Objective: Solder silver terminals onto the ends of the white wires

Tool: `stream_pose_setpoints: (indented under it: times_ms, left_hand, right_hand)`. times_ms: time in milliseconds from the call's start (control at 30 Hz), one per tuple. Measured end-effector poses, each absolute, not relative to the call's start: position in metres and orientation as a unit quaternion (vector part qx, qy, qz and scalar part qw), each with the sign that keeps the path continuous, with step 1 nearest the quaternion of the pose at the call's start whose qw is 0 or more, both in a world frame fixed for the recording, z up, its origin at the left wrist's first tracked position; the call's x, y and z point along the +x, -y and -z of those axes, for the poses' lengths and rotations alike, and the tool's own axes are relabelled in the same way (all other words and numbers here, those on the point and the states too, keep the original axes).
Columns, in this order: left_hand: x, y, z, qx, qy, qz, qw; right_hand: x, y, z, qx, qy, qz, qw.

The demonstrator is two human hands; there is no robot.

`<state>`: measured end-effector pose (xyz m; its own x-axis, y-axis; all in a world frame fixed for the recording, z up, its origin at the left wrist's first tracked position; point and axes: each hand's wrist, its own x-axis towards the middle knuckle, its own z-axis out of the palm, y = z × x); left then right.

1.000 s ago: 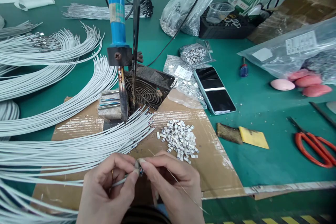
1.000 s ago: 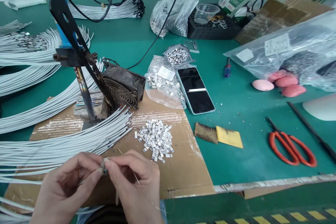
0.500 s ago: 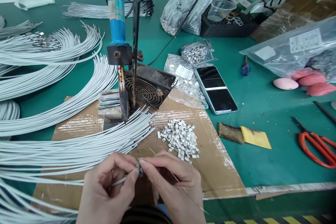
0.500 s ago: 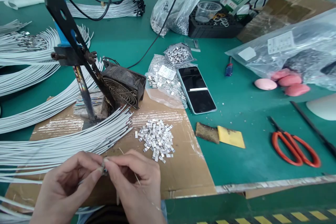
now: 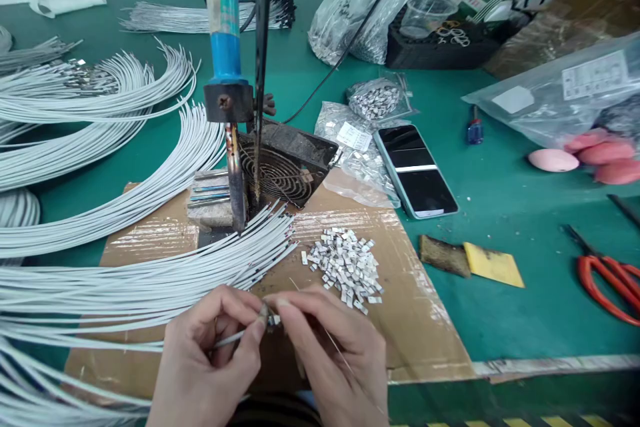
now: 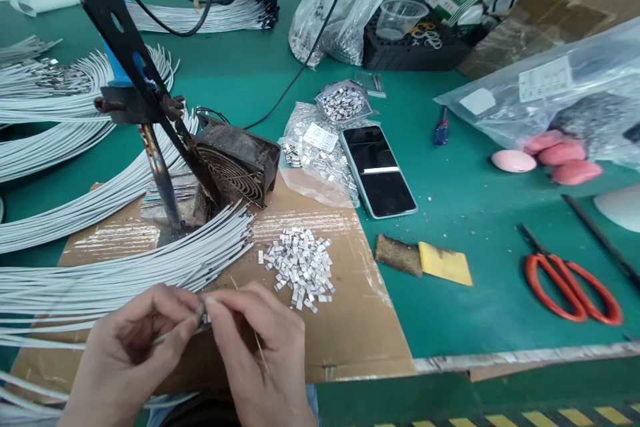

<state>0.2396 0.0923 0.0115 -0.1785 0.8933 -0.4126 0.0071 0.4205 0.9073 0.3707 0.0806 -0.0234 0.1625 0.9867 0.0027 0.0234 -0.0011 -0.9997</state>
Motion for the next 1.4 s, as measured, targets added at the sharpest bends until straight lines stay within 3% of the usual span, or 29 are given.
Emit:
stream_pose_setpoints:
  times_ms: [433, 700, 900, 1400]
  left_hand:
    - [0.237, -0.109, -0.006, 0.332, -0.666, -0.449, 0.494]
    - [0.218, -0.121, 0.007, 0.412, -0.632, -0.439, 0.488]
    - [0.229, -0.133, -0.004, 0.373, -0.638, -0.5, 0.452]
    - [0.234, -0.144, -0.01, 0.37, -0.647, -0.514, 0.423]
  right_hand:
    - [0.372, -0.081, 0.013, -0.636, 0.491, -0.387, 0.452]
    - [0.372, -0.101, 0.011, -0.558, 0.531, -0.364, 0.523]
    - [0.359, -0.107, 0.008, -0.563, 0.505, -0.383, 0.53]
    - [0.361, -0.119, 0.007, -0.565, 0.522, -0.38, 0.513]
